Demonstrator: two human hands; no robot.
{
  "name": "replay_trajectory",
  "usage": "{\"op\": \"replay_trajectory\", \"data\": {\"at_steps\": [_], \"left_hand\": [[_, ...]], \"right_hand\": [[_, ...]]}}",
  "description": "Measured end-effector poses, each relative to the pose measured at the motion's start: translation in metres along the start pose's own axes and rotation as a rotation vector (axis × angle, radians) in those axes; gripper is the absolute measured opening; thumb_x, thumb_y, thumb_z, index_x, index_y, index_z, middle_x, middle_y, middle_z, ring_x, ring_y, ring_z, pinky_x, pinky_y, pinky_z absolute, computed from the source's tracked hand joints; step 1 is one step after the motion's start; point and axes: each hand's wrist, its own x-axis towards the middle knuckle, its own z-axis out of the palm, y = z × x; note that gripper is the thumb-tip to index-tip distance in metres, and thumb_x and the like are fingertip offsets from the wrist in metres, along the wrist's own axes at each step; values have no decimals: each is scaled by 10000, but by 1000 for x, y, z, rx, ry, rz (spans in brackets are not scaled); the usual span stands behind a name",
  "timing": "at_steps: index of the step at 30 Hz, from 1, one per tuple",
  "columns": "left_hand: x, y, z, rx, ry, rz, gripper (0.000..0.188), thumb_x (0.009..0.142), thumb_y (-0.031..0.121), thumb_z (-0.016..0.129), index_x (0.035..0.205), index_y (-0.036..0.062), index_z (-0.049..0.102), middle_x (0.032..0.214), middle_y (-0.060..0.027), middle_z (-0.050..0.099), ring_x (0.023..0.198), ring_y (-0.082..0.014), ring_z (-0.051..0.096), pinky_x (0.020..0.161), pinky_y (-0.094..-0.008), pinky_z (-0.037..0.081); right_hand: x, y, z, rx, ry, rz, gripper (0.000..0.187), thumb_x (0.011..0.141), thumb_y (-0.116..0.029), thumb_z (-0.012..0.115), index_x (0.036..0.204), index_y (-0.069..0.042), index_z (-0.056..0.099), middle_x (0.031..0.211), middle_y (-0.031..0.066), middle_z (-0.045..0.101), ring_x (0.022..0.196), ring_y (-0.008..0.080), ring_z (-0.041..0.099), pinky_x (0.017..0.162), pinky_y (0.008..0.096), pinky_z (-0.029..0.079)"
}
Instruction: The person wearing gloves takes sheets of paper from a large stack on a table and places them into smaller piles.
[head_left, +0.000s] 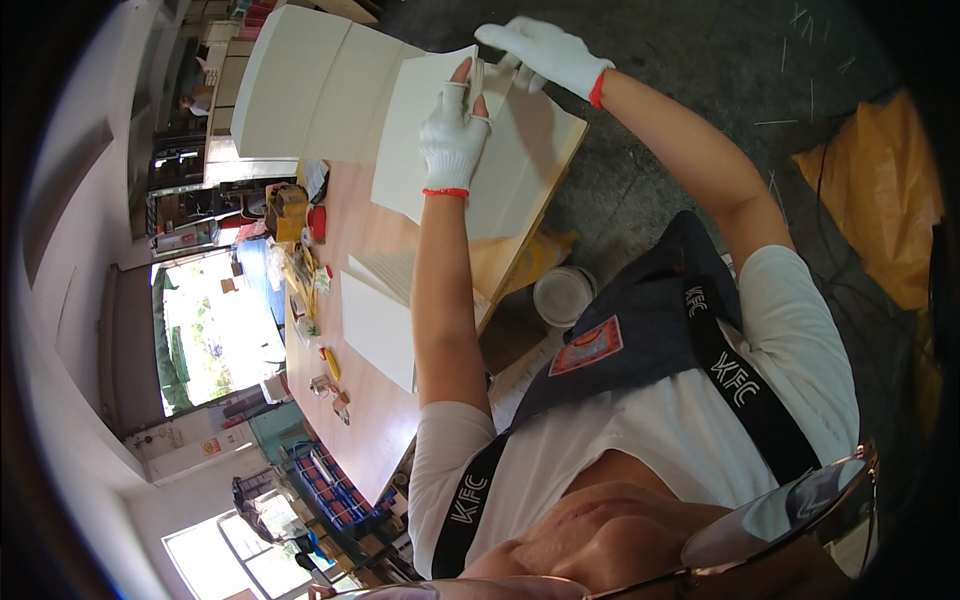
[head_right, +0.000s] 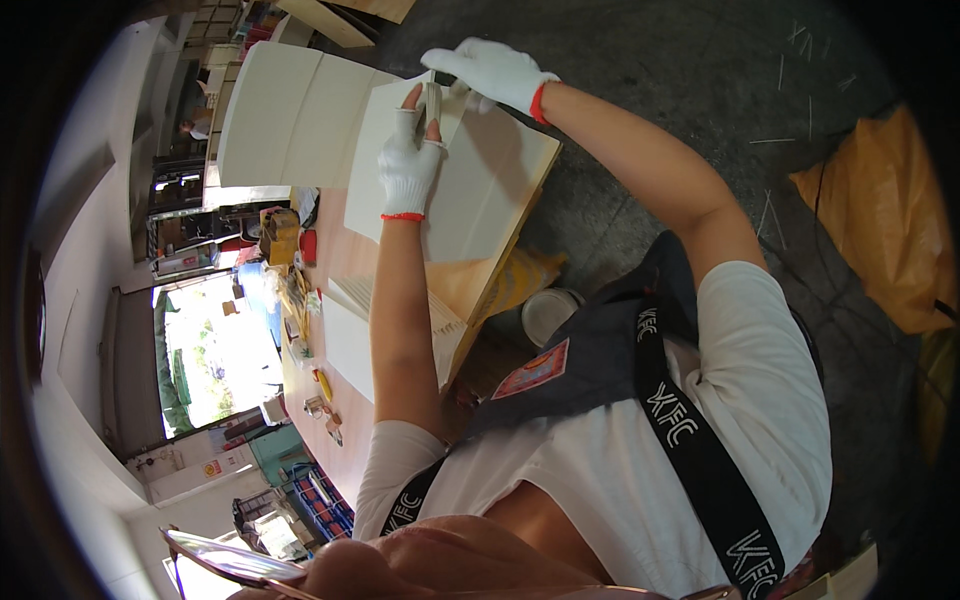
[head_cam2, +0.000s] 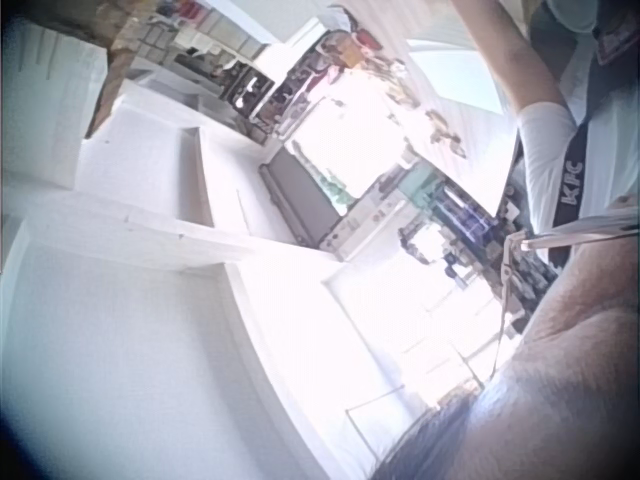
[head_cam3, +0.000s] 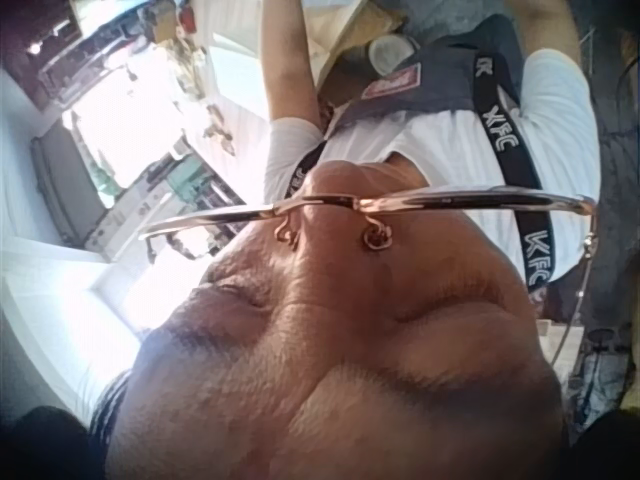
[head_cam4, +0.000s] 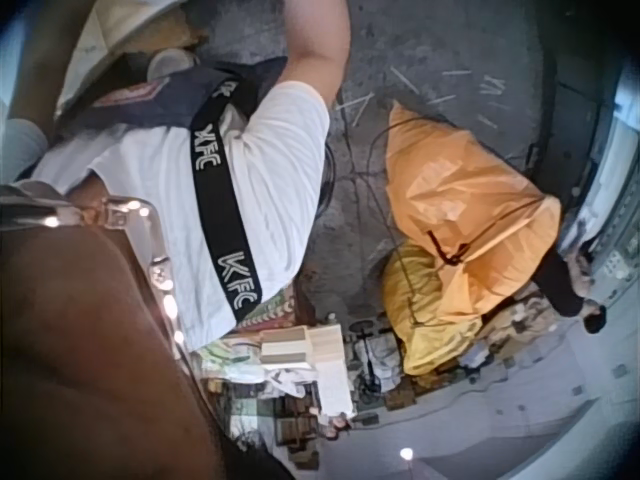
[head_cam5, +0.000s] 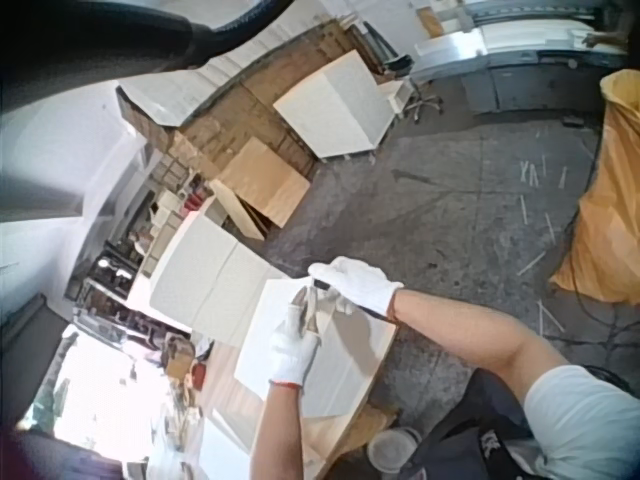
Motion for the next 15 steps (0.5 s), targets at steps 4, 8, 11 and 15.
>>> {"op": "replay_trajectory", "data": {"at_steps": [4, 8, 11, 15], "left_hand": [[-1, 0, 0, 92, -17, -36, 569, 880, 226, 663, 1416, 200, 473, 1109, -151, 683, 972, -365, 671, 848, -402, 538], [-19, 10, 7, 11, 354, 198, 602, 879, 179, 677, 1427, 93, 444, 1180, -163, 668, 1066, -343, 657, 934, -378, 504], [-97, 42, 19, -445, 215, -47, 508, 855, 37, 664, 1341, 5, 519, 1282, -161, 617, 1191, -235, 585, 987, -347, 457], [-175, 51, 27, -1521, 242, -715, 414, 994, 248, 519, 1347, 34, 500, 1316, -169, 582, 1065, -291, 636, 866, -397, 531]], "right_hand": [[-7, -15, 19, 288, -409, 212, 574, 931, -603, 471, 1028, -67, 652, 797, 47, 644, 561, 70, 545, 503, 190, 437], [8, 4, 31, 257, -334, 169, 459, 942, -493, 542, 1095, -69, 626, 766, 34, 625, 516, 50, 498, 416, 204, 356], [10, 11, 33, 285, -326, 170, 444, 948, -437, 564, 1186, -64, 600, 752, 11, 612, 493, 36, 471, 397, 206, 319], [-18, 4, 14, 520, -265, 199, 324, 980, -208, 587, 1265, -56, 585, 789, -45, 589, 470, 1, 428, 402, 174, 294]]}}
